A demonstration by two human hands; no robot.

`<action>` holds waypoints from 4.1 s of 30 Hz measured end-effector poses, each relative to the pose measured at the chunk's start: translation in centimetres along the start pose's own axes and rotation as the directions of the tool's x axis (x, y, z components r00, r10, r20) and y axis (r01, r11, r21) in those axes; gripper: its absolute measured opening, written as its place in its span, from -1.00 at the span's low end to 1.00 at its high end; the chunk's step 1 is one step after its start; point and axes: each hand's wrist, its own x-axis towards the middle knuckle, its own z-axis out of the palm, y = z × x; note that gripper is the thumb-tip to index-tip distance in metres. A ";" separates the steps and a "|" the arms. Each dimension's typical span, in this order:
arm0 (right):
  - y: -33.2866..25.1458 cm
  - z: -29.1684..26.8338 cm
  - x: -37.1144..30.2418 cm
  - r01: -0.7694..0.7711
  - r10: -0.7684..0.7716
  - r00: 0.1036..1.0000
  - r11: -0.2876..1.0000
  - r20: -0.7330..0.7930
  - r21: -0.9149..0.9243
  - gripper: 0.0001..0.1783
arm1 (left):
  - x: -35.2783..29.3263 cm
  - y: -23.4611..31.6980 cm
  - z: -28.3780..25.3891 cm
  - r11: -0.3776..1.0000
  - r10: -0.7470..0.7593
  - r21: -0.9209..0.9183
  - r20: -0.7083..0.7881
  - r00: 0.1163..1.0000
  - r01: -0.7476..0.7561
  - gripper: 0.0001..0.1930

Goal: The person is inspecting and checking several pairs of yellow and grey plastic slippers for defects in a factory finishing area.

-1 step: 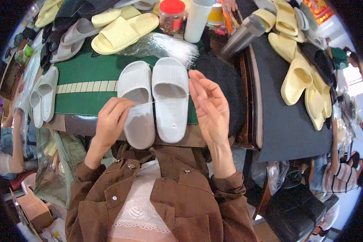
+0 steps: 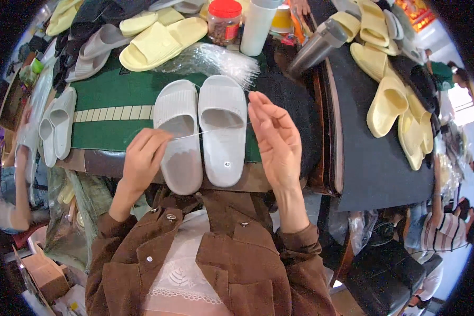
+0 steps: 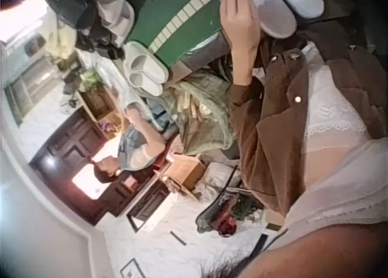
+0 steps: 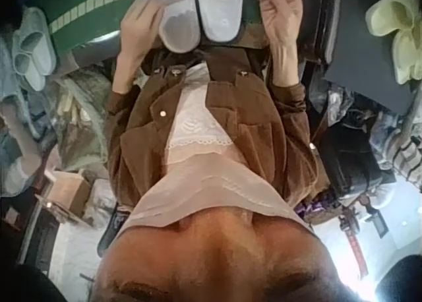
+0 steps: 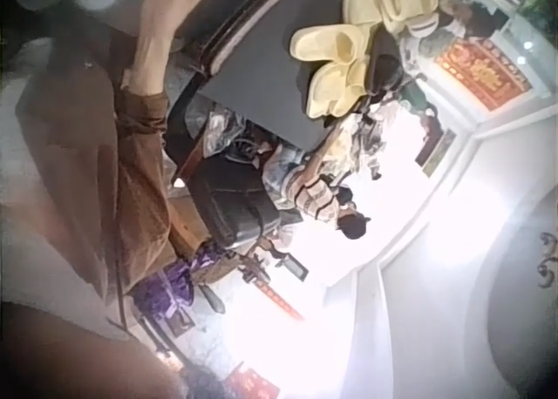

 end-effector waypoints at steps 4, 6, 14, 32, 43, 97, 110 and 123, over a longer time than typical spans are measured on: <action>0.2 -0.3 0.1 0.024 -0.021 0.999 0.995 0.031 -0.100 -0.67 | -1.1 -0.2 -1.0 0.995 0.077 0.068 0.012 0.997 -0.078 -0.81; 0.0 -0.3 0.2 0.018 -0.018 1.000 0.990 -0.001 -0.142 -0.62 | -1.4 0.1 -1.2 0.993 0.085 0.084 0.016 0.996 -0.086 -0.81; -0.8 0.3 0.0 -0.037 0.013 0.994 0.971 0.105 0.235 -0.15 | -2.4 1.0 -1.2 0.994 0.065 -0.090 0.097 0.993 -0.057 -0.81; 0.4 0.9 -0.9 0.037 -0.015 0.998 0.897 0.054 -0.441 -0.67 | -2.8 1.0 0.9 0.941 0.071 -0.338 0.237 0.969 0.014 -0.89; 1.7 -0.5 -0.6 -0.003 0.132 0.989 0.478 0.068 -0.879 -0.82 | -1.5 -0.1 2.2 0.968 0.042 -0.249 0.241 0.970 0.020 -0.89; 7.2 -0.7 2.8 -0.308 0.487 0.872 0.638 0.060 -0.706 -0.77 | 1.5 0.7 6.9 0.921 -0.385 0.061 0.293 0.875 0.384 -0.31; 5.6 -0.4 0.2 0.000 0.304 0.925 0.602 0.229 -0.798 -0.54 | 4.2 0.4 7.4 0.813 -0.569 0.177 0.440 0.695 0.554 -0.42; 3.9 0.5 8.9 0.229 0.004 0.970 0.323 0.244 -0.918 -0.76 | 4.5 0.4 8.0 0.760 -0.645 0.205 0.354 0.677 0.617 -0.38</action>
